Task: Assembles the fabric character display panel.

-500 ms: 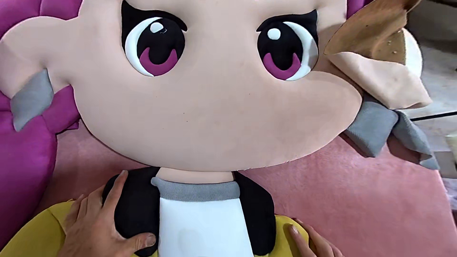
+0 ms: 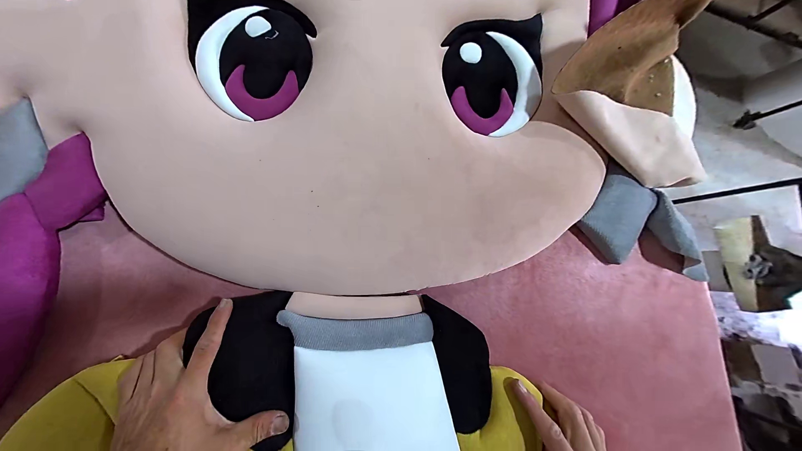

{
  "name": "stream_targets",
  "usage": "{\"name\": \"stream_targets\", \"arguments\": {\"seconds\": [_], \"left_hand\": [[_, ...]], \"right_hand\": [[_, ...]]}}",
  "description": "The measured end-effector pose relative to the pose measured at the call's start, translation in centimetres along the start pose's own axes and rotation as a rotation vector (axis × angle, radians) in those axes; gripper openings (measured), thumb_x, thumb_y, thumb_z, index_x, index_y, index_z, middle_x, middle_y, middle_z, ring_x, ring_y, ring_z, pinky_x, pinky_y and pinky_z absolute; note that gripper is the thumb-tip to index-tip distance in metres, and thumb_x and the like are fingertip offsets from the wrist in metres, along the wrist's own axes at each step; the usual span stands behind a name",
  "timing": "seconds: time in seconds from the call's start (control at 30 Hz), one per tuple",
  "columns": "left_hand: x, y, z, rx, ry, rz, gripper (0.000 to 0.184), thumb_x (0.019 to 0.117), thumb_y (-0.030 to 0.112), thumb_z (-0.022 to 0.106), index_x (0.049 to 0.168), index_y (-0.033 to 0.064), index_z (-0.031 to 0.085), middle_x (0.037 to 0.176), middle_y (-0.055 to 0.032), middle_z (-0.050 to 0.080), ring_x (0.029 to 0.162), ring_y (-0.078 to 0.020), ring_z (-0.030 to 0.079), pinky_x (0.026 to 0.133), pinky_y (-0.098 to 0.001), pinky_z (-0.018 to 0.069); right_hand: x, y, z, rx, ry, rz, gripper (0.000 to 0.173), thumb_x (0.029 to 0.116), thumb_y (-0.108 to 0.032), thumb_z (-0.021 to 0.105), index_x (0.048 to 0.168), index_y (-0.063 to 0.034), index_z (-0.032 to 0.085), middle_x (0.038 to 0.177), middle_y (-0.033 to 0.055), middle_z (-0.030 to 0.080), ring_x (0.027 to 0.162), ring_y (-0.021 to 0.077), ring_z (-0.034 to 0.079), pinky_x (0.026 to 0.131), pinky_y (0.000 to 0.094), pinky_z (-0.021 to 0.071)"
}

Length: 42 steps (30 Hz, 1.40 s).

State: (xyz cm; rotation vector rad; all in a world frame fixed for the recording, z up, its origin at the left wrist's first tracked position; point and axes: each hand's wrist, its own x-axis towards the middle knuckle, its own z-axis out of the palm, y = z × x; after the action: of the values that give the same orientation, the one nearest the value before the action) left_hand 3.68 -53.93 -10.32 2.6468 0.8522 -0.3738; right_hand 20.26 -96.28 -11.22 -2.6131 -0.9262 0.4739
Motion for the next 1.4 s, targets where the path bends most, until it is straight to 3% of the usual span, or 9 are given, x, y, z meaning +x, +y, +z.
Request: {"name": "stream_targets", "arguments": {"seconds": [0.23,0.4,0.57,0.73,0.87,1.0,1.13,1.23,1.4], "left_hand": [[0.2,-1.1,-1.1,-0.041,-0.019,-0.012,0.148,0.0532,0.097,0.063,0.162,0.0039,0.026,0.139,-0.0414,0.048,0.122,-0.0608,0.050,0.099,-0.0758,0.0352],[0.7,-0.2,-0.4,-0.020,0.015,-0.046,0.141,0.0550,0.101,0.054,0.162,0.0110,0.031,0.134,-0.0404,0.052,0.118,-0.0611,0.052,0.096,-0.0757,0.0374],[0.4,0.0,1.8,0.033,0.209,-0.048,0.135,0.0566,0.106,0.039,0.158,0.0159,0.042,0.123,-0.0313,0.062,0.108,-0.0514,0.060,0.093,-0.0703,0.0418],[1.3,0.0,1.6,0.047,0.173,-0.088,0.135,0.0537,0.109,0.035,0.160,0.0257,0.038,0.125,-0.0280,0.060,0.109,-0.0469,0.060,0.094,-0.0682,0.0423],[1.2,0.0,2.5,0.031,0.261,-0.039,0.130,0.0579,0.107,0.035,0.158,0.0238,0.043,0.135,-0.0288,0.056,0.113,-0.0500,0.058,0.089,-0.0693,0.0437],[0.5,0.4,3.3,0.008,0.438,0.311,0.101,0.0811,0.089,0.041,0.156,0.0224,0.044,0.158,-0.0289,0.037,0.143,-0.0547,0.035,0.107,-0.0753,0.0308],[-1.6,2.6,2.6,0.030,0.078,0.803,0.095,0.0773,0.089,0.052,0.156,0.0379,0.036,0.167,-0.0044,0.033,0.156,-0.0352,0.022,0.115,-0.0746,0.0193],[-1.6,3.2,3.4,0.107,0.026,0.835,0.094,0.0774,0.083,0.059,0.157,0.0408,0.033,0.169,-0.0020,0.026,0.158,-0.0315,0.017,0.116,-0.0739,0.0152],[-0.9,2.4,4.3,0.129,0.117,0.828,0.095,0.0774,0.088,0.051,0.159,0.0456,0.024,0.171,0.0038,0.020,0.159,-0.0260,0.011,0.119,-0.0703,0.0119]], "right_hand": [[1.2,-0.2,0.3,0.030,0.034,-0.060,0.107,0.0635,-0.069,0.083,0.149,-0.0118,0.051,0.131,0.0371,0.055,0.119,0.0502,0.055,0.098,0.0623,0.0434],[1.6,-0.2,-0.2,0.040,-0.013,-0.042,0.110,0.0607,-0.067,0.085,0.149,-0.0113,0.052,0.135,0.0368,0.054,0.121,0.0522,0.054,0.096,0.0661,0.0426],[1.8,0.0,-0.2,0.019,-0.034,-0.062,0.114,0.0609,-0.072,0.083,0.149,-0.0076,0.051,0.144,0.0335,0.052,0.128,0.0523,0.051,0.103,0.0657,0.0402],[2.4,-0.4,-0.5,0.017,-0.070,-0.059,0.117,0.0596,-0.069,0.086,0.151,-0.0047,0.049,0.146,0.0334,0.050,0.130,0.0530,0.049,0.105,0.0663,0.0383],[1.5,-0.2,-0.5,0.008,-0.043,-0.051,0.117,0.0596,-0.075,0.082,0.152,-0.0104,0.050,0.148,0.0288,0.050,0.131,0.0500,0.051,0.101,0.0686,0.0409],[1.6,-0.6,-0.3,-0.011,-0.026,-0.020,0.117,0.0582,-0.078,0.081,0.153,-0.0177,0.049,0.153,0.0212,0.049,0.134,0.0453,0.051,0.100,0.0675,0.0423],[1.3,-0.8,-0.7,-0.020,-0.043,0.008,0.116,0.0585,-0.076,0.081,0.153,-0.0176,0.050,0.153,0.0219,0.049,0.134,0.0480,0.050,0.099,0.0702,0.0417],[1.0,-0.7,-0.2,-0.038,-0.009,0.004,0.115,0.0607,-0.079,0.079,0.153,-0.0159,0.050,0.152,0.0242,0.050,0.133,0.0488,0.051,0.099,0.0696,0.0419],[1.5,-0.7,0.3,-0.049,0.025,-0.004,0.117,0.0611,-0.085,0.073,0.153,-0.0165,0.049,0.151,0.0237,0.050,0.132,0.0473,0.052,0.100,0.0678,0.0410]]}}
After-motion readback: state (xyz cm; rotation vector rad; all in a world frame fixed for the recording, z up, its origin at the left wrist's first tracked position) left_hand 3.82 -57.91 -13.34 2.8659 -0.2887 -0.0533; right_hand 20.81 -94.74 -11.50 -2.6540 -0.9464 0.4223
